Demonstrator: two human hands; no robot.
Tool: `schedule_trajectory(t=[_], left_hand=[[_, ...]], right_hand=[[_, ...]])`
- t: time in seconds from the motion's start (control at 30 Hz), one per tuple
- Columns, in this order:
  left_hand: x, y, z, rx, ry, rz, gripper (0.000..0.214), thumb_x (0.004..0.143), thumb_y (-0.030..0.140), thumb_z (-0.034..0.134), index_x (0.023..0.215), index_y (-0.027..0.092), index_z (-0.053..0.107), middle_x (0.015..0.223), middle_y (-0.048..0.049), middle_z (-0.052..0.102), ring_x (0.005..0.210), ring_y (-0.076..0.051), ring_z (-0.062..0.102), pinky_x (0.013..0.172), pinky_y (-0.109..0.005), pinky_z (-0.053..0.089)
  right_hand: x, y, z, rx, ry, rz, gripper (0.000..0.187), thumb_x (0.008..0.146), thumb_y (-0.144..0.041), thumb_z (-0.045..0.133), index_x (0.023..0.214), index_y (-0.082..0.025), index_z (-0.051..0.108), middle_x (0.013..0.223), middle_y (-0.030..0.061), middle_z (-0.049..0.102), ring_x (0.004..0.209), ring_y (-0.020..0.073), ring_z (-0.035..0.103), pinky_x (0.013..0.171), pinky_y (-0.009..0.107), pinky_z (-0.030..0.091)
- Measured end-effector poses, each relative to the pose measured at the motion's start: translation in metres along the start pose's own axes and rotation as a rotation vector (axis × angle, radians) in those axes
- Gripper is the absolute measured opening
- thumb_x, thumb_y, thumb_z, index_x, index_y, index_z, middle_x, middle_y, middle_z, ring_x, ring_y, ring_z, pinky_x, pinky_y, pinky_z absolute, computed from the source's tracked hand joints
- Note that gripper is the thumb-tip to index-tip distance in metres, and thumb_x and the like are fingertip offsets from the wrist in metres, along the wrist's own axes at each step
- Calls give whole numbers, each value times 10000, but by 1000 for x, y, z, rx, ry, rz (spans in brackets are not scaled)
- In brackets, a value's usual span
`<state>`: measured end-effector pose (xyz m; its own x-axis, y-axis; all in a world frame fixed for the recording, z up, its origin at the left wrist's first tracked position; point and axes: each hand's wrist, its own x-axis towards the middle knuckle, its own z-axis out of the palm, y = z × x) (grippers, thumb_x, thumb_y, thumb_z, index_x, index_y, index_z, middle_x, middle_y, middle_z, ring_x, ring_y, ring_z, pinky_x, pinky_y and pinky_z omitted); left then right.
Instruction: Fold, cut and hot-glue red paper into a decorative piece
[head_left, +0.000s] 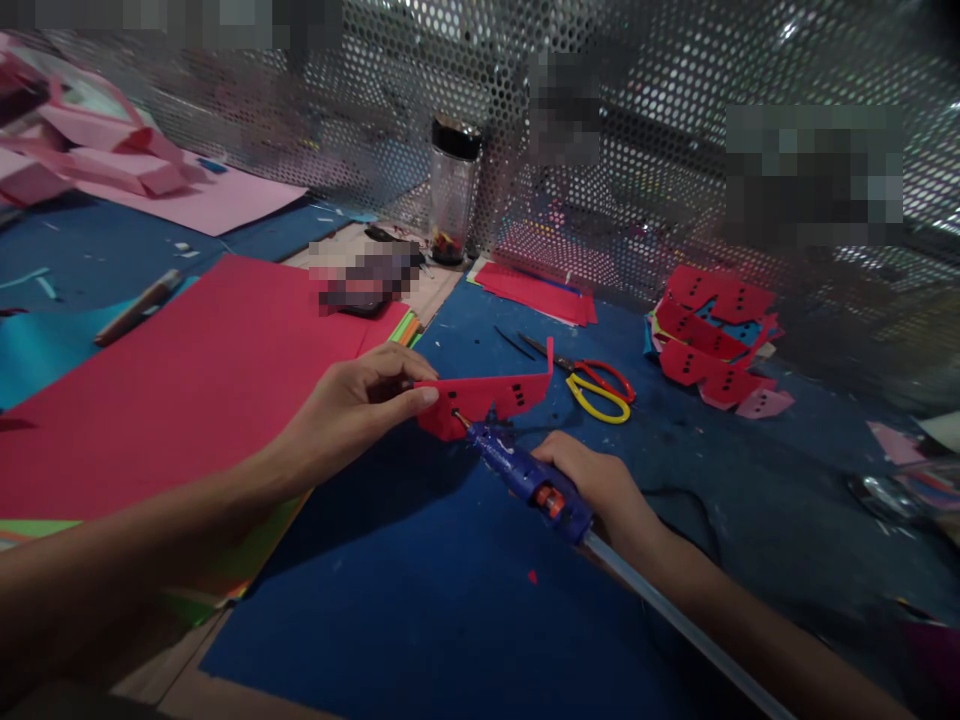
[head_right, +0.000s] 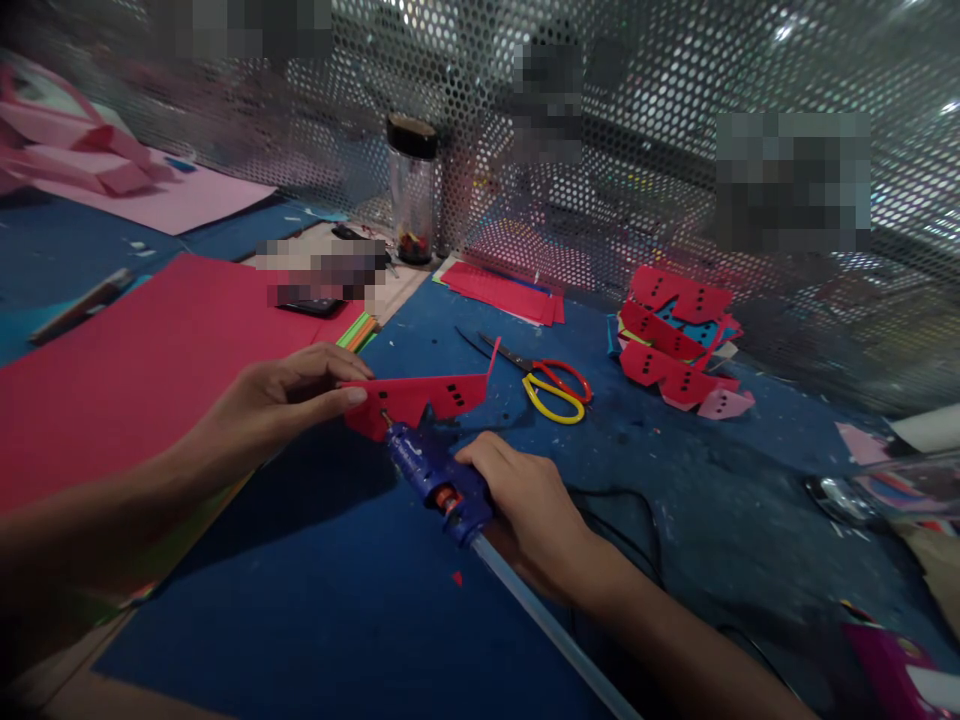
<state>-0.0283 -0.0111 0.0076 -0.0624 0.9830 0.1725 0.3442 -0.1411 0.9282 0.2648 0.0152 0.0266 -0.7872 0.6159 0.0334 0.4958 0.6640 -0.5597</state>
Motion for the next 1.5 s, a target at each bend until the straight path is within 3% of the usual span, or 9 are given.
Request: schedule_trajectory(t=[0.3,0.87,1.03,1.5], left_hand=[[-1,5,1,36,3,9,200,867,429,708,855,232,735,960,-42,684,858,-198,622,753,-307,466],[-4,2,0,-3,-48,52,191,939,380,683,917,194,721,985,-43,655,904,-178,614,768,-299,449],[-2,-1,0,-9,-47,54,179,928,396,697,917,220,728,992,-29,660,891,-172,613,751,-291,443],[-4,1,1,-1,-25,46,190,905,413,705,895,227,740,985,-54,677,894,-200,632,755,-309,481]], right_hand=[[1,0,3,-1,14,2,205,879,-145,555,1058,-244,565,1032,20,650,882,181,659,748,271,435],[2,4,8,-42,30,14,194,888,-173,564,1066,-248,568,1033,26,664,892,187,676,760,267,446],[2,5,8,-45,39,13,224,846,-155,580,1051,-243,568,1013,16,662,825,177,668,701,262,428],[2,0,8,-24,47,-32,287,822,-99,546,1069,-241,581,1046,26,674,882,177,668,742,259,449]])
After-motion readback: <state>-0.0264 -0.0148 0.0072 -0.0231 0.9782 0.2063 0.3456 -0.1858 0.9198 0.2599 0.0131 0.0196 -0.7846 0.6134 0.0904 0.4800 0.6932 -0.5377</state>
